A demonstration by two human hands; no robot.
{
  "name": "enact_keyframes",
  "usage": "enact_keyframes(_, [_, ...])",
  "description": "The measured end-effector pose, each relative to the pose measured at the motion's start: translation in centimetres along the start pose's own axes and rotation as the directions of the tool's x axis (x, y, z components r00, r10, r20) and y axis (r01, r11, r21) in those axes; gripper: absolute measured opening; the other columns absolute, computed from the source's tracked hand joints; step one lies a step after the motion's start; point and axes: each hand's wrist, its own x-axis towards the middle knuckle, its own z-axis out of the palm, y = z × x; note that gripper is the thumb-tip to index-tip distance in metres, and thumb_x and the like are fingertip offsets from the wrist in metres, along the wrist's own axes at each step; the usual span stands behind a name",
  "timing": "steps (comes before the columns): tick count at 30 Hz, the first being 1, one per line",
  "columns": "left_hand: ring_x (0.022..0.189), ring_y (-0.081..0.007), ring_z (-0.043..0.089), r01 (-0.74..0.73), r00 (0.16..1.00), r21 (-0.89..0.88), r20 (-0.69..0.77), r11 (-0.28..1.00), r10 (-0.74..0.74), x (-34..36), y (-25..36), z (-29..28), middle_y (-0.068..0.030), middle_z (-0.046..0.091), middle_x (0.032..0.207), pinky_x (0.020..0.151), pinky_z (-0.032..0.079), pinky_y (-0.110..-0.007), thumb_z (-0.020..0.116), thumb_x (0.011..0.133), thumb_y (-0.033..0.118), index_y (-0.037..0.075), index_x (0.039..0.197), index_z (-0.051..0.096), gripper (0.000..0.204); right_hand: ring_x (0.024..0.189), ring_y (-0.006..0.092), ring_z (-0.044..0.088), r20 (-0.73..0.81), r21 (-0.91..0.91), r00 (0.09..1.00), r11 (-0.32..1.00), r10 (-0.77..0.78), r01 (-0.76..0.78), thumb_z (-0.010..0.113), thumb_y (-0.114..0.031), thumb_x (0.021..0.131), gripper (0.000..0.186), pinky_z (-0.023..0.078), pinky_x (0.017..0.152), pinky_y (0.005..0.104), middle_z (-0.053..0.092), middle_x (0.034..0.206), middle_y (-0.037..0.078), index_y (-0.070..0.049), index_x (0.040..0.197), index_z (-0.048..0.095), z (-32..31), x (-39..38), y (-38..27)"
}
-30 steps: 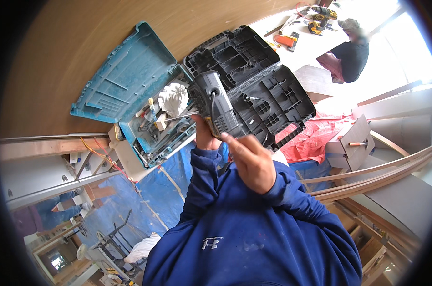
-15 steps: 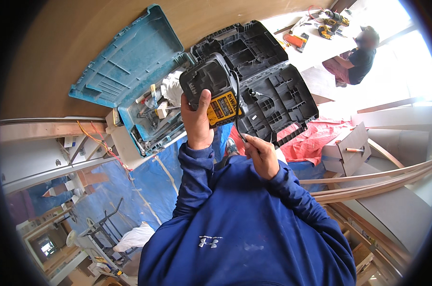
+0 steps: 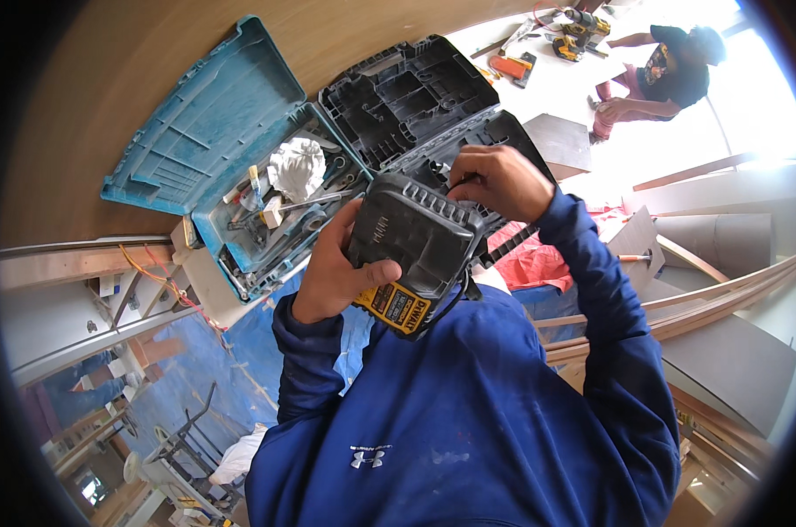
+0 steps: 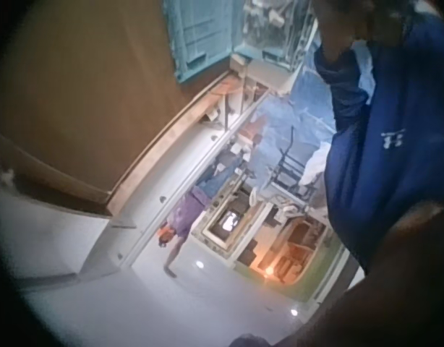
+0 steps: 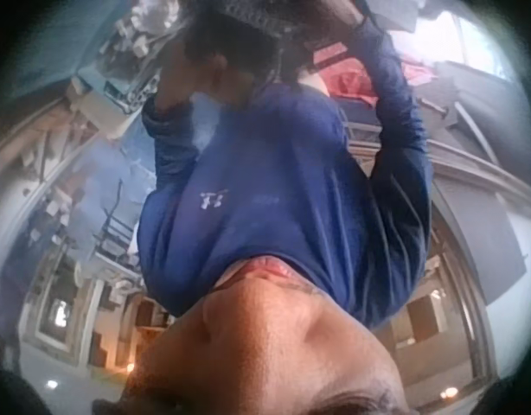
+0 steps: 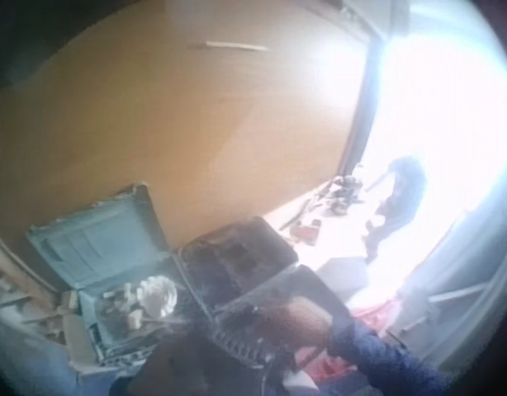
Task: The person cleans a black toolbox using a brush and a cloth. They scrub the interior compartments and wipe surfaces, then open the toolbox to reveal tools inside. The person also handles a battery pack, brushing and wiping it before placing it back in the toolbox.
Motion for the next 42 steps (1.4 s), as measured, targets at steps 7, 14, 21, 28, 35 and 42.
enact_keyframes(7, [0.102, -0.0145, 0.067, 0.051, 0.995, 0.25, -0.101, 0.967, -0.027, -1.0, -1.4, -0.8, -0.009, 0.07, 0.109, 0.091, 0.053, -0.03, 0.094, 0.076, 0.029, -0.002, 0.129, 0.053, 0.074, 0.08, 0.0316, 0.069, -0.064, -0.468, 0.99, 0.873, 0.124, -0.139, 0.078, -0.025, 0.083, 0.02, 0.051, 0.072, 0.0428, 0.07, 0.083, 0.009, -0.007, 0.082, 0.07, -7.7, 0.1, -6.6])
enact_keyframes(14, [0.089, -0.0139, 0.07, -0.14, 0.893, 0.378, -0.35, 0.915, 0.282, 0.2, -5.4, 0.1, -0.0084, 0.072, 0.1, 0.081, 0.057, -0.03, 0.09, 0.082, 0.029, -0.001, 0.12, 0.053, 0.061, 0.059, 0.0331, 0.065, 0.06, -0.124, 0.941, 0.938, 0.332, -0.323, 0.07, -0.015, 0.091, 0.016, 0.05, 0.058, 0.0402, 0.066, 0.067, 0.018, -0.001, 0.098, 0.074, -6.1, 0.0, -12.4])
enact_keyframes(21, [0.093, -0.0141, 0.069, -0.256, 0.817, 0.168, -0.489, 0.952, 0.306, 2.4, -7.1, 0.5, -0.0088, 0.07, 0.106, 0.085, 0.056, -0.029, 0.087, 0.085, 0.026, -0.001, 0.121, 0.05, 0.059, 0.062, 0.0047, 0.045, 0.009, 0.291, 0.904, 0.864, 0.427, -0.411, 0.066, -0.004, 0.097, 0.038, 0.039, 0.057, 0.0259, 0.055, 0.071, -0.001, 0.004, 0.134, 0.061, -0.6, -2.7, -11.4])
enact_keyframes(28, [0.094, -0.0146, 0.066, -0.247, 0.809, 0.327, -0.449, 0.912, 0.38, 2.6, -7.7, 0.9, -0.0084, 0.068, 0.108, 0.086, 0.055, -0.031, 0.088, 0.083, 0.032, -0.001, 0.125, 0.049, 0.066, 0.062, 0.0024, 0.045, -0.01, 0.43, 0.872, 0.789, 0.489, -0.438, 0.059, -0.004, 0.101, 0.039, 0.039, 0.056, 0.0222, 0.052, 0.072, -0.004, 0.002, 0.14, 0.058, -0.2, -3.6, -12.4])
enact_keyframes(35, [0.101, -0.0128, 0.063, -0.305, 0.8, -0.024, -0.549, 0.952, 0.243, 3.4, -8.8, 1.6, -0.0088, 0.065, 0.116, 0.089, 0.053, -0.029, 0.079, 0.094, 0.023, 0.0, 0.131, 0.045, 0.056, 0.065, 0.0084, 0.059, 0.128, 0.552, 0.821, 0.649, 0.556, -0.525, 0.049, -0.004, 0.105, 0.025, 0.049, 0.064, 0.0247, 0.06, 0.075, 0.003, 0.004, 0.125, 0.061, 5.0, -6.4, -11.1])
enact_keyframes(42, [0.104, -0.0126, 0.064, -0.367, 0.792, -0.338, -0.602, 0.867, 0.1, 3.4, -7.2, 0.8, -0.0058, 0.065, 0.12, 0.091, 0.053, -0.029, 0.069, 0.101, 0.03, 0.004, 0.135, 0.046, 0.048, 0.074, 0.016, 0.066, 0.051, 0.525, 0.891, 0.747, 0.45, -0.408, 0.053, -0.025, 0.108, 0.03, 0.052, 0.071, 0.0318, 0.066, 0.075, 0.007, 0.0, 0.093, 0.062, 13.3, -9.9, -4.5])
